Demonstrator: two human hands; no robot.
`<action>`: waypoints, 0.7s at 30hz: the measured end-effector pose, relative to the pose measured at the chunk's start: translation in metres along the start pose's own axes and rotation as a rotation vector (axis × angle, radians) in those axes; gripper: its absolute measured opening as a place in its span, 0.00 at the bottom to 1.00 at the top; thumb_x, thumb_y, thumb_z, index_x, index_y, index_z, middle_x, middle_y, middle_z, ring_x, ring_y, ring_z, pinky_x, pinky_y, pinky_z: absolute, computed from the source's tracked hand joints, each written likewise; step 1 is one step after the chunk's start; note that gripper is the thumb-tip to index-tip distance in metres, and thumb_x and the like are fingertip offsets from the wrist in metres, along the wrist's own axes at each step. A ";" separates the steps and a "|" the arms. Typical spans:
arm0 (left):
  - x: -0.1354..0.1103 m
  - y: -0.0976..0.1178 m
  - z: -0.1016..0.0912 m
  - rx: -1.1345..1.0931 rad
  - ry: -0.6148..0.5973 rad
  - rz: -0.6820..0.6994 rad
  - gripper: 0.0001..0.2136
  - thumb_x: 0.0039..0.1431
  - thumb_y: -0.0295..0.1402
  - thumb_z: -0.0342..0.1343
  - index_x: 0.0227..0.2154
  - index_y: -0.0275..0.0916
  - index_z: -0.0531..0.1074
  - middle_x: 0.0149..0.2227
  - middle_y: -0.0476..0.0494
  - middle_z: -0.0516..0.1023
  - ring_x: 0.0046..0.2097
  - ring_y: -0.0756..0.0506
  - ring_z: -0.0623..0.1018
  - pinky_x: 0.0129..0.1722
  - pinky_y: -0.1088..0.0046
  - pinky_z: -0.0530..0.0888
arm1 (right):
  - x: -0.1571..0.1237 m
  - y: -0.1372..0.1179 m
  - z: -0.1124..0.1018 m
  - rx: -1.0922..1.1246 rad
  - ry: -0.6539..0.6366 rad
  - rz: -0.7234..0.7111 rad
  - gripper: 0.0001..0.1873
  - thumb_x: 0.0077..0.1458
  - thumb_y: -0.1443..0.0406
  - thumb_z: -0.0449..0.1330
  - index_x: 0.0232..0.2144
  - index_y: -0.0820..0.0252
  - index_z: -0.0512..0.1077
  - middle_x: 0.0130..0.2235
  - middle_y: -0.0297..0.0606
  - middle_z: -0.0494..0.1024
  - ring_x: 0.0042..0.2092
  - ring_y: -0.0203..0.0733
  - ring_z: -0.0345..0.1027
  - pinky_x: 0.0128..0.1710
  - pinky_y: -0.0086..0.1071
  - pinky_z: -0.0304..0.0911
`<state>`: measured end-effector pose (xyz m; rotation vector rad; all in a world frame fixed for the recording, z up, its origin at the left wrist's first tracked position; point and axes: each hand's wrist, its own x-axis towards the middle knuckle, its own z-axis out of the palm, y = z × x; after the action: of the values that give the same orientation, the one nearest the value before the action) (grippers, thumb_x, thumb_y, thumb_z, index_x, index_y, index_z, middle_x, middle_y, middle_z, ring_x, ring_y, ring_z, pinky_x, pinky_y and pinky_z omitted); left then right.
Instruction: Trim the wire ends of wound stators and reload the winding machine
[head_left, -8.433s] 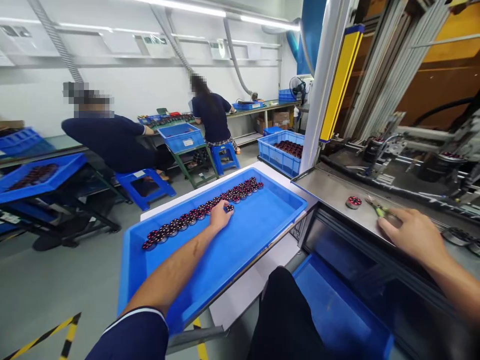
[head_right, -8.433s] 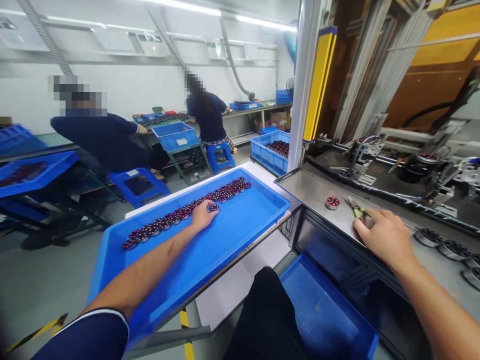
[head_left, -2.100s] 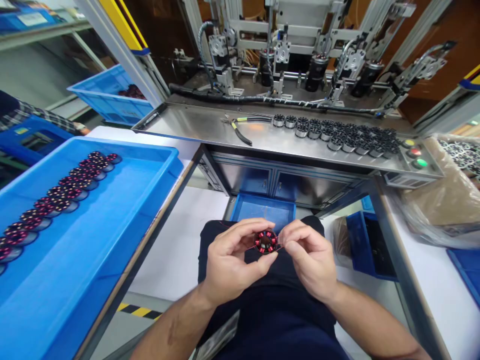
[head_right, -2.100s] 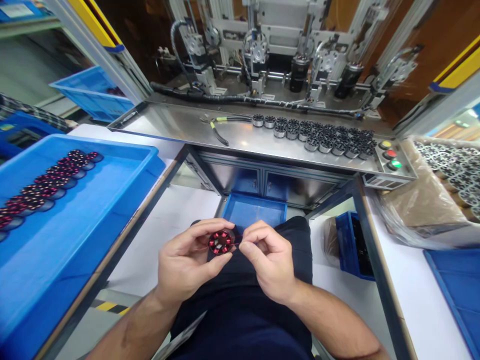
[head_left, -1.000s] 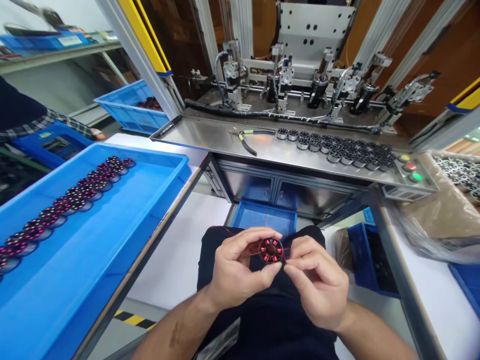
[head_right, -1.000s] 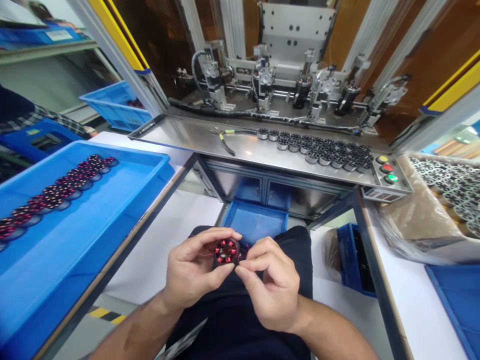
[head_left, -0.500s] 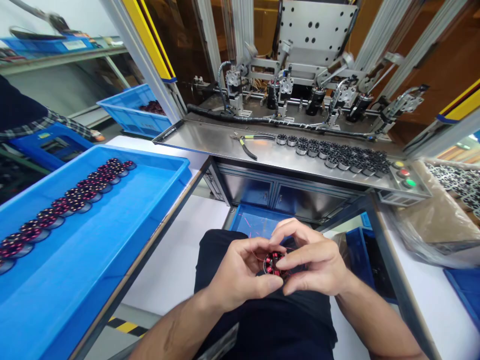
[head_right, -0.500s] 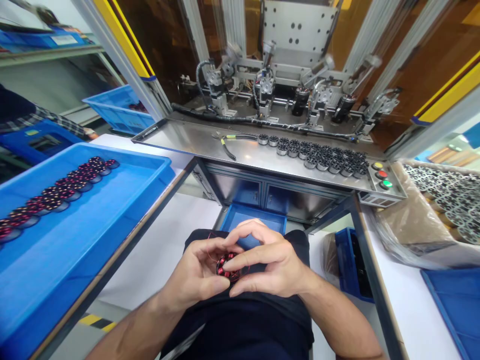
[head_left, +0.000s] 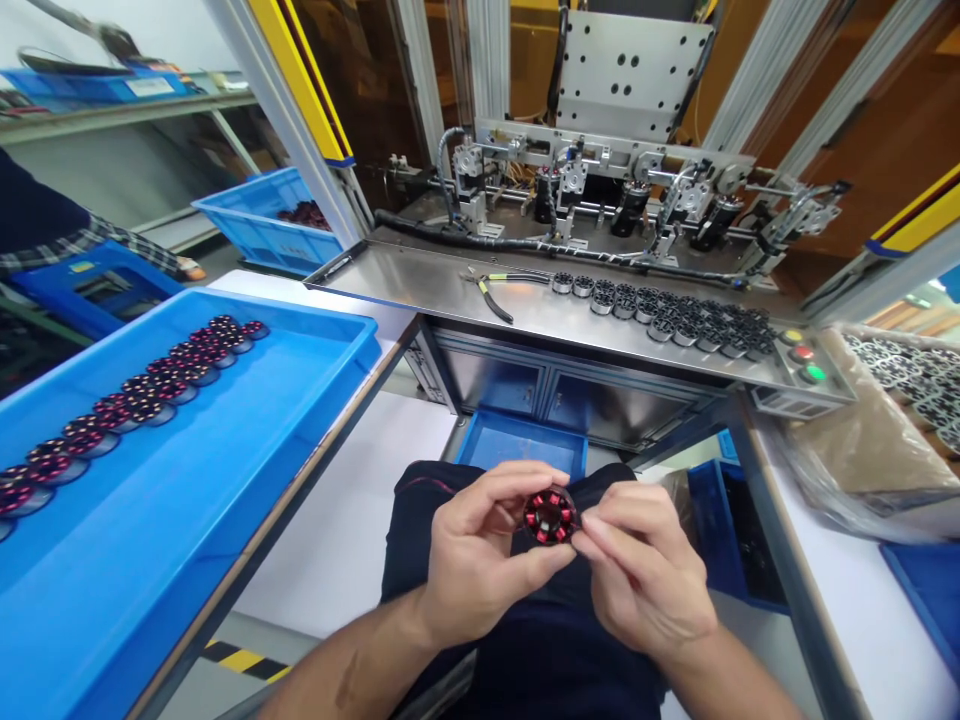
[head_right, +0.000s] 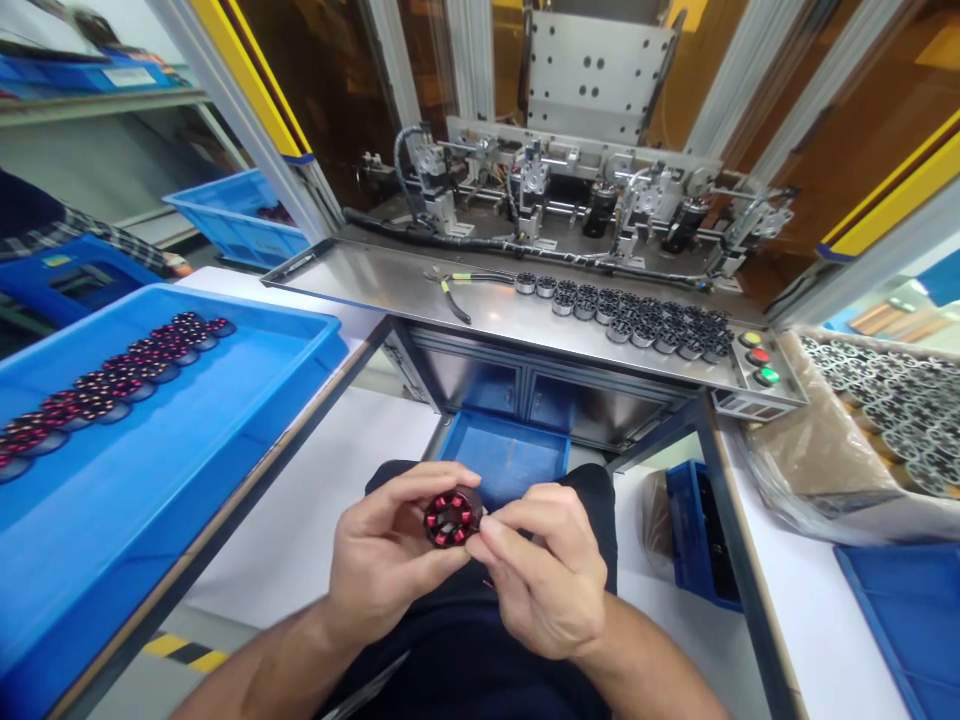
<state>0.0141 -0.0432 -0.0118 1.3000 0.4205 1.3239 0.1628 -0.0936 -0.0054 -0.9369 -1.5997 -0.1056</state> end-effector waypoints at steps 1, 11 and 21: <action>-0.001 -0.001 0.001 0.053 0.016 0.075 0.24 0.44 0.20 0.71 0.45 0.43 0.79 0.45 0.41 0.82 0.46 0.45 0.82 0.42 0.76 0.80 | -0.002 -0.002 0.003 0.013 0.017 0.034 0.14 0.55 0.79 0.61 0.42 0.64 0.76 0.35 0.40 0.77 0.36 0.39 0.70 0.32 0.36 0.71; -0.013 -0.005 0.002 0.084 0.043 -0.016 0.24 0.51 0.30 0.69 0.52 0.46 0.71 0.51 0.40 0.76 0.49 0.44 0.78 0.48 0.69 0.78 | -0.003 -0.005 0.023 0.196 0.103 0.278 0.08 0.60 0.74 0.56 0.34 0.59 0.72 0.28 0.35 0.73 0.31 0.38 0.69 0.29 0.32 0.68; -0.005 -0.010 -0.014 -0.272 -0.190 -0.415 0.18 0.64 0.46 0.55 0.49 0.38 0.70 0.30 0.46 0.76 0.31 0.49 0.76 0.31 0.74 0.73 | 0.002 0.003 0.011 0.063 -0.022 0.217 0.09 0.58 0.77 0.57 0.33 0.60 0.72 0.28 0.35 0.74 0.30 0.35 0.69 0.29 0.28 0.67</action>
<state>0.0051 -0.0389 -0.0273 1.0309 0.3405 0.8673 0.1561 -0.0842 -0.0084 -1.0584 -1.5027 0.1060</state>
